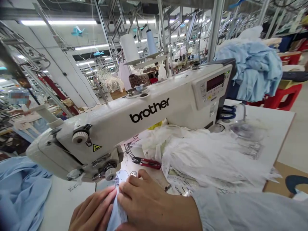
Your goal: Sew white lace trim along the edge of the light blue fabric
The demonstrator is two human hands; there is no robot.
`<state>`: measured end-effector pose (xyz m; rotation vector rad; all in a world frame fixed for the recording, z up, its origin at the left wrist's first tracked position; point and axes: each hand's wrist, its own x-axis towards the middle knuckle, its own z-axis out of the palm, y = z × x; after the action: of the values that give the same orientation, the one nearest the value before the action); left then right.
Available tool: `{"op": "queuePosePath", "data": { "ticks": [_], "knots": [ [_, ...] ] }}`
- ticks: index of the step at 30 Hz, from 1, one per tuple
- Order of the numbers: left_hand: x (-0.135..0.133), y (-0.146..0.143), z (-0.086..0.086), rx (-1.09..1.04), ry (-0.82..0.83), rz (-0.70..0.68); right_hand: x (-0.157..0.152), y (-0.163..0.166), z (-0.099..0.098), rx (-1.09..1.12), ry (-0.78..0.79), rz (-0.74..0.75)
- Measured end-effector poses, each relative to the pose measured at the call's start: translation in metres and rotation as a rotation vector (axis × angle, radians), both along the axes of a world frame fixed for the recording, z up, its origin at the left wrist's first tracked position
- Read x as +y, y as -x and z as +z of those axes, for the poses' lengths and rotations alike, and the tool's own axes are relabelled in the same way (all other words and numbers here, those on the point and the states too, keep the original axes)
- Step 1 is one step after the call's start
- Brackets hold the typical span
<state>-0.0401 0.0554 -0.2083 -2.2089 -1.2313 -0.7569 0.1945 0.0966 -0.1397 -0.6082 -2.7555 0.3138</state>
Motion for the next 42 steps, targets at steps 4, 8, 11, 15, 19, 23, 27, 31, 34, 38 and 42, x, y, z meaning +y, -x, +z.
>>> {"op": "queuePosePath", "data": {
  "ticks": [4, 8, 11, 15, 19, 23, 27, 31, 34, 38, 42],
  "knots": [
    [-0.001, 0.0, 0.003, 0.016, 0.011, 0.028, 0.0, 0.001, -0.004, 0.021, -0.013, -0.01],
    [-0.003, -0.002, 0.007, 0.02, 0.034, 0.046, 0.0, 0.003, -0.005, 0.023, 0.012, -0.013],
    [-0.004, -0.003, 0.011, 0.028, 0.055, 0.058, 0.0, 0.003, -0.004, 0.02, 0.047, -0.024],
    [-0.005, 0.001, 0.02, 0.13, 0.083, 0.015, -0.001, 0.004, -0.004, 0.027, 0.094, -0.023],
    [-0.004, 0.004, 0.022, 0.185, 0.067, 0.022, 0.0, 0.005, -0.006, 0.018, 0.112, -0.032],
    [-0.002, 0.006, 0.018, 0.197, 0.028, 0.032, 0.001, 0.006, -0.007, -0.01, 0.115, -0.043],
    [-0.002, 0.008, 0.019, 0.226, 0.024, 0.034, 0.0, 0.006, -0.011, 0.003, 0.103, -0.05],
    [-0.002, 0.007, 0.022, 0.228, 0.039, 0.021, -0.001, 0.006, -0.012, 0.023, 0.096, -0.056],
    [-0.001, 0.003, 0.018, 0.159, 0.015, 0.033, -0.001, 0.006, -0.013, 0.035, 0.08, -0.057],
    [0.0, -0.001, 0.011, 0.062, -0.026, 0.06, -0.001, 0.005, -0.012, 0.053, 0.09, -0.068],
    [-0.002, -0.004, 0.009, 0.033, 0.005, 0.072, 0.004, 0.001, -0.01, 0.08, 0.119, -0.11]
  ]
}}
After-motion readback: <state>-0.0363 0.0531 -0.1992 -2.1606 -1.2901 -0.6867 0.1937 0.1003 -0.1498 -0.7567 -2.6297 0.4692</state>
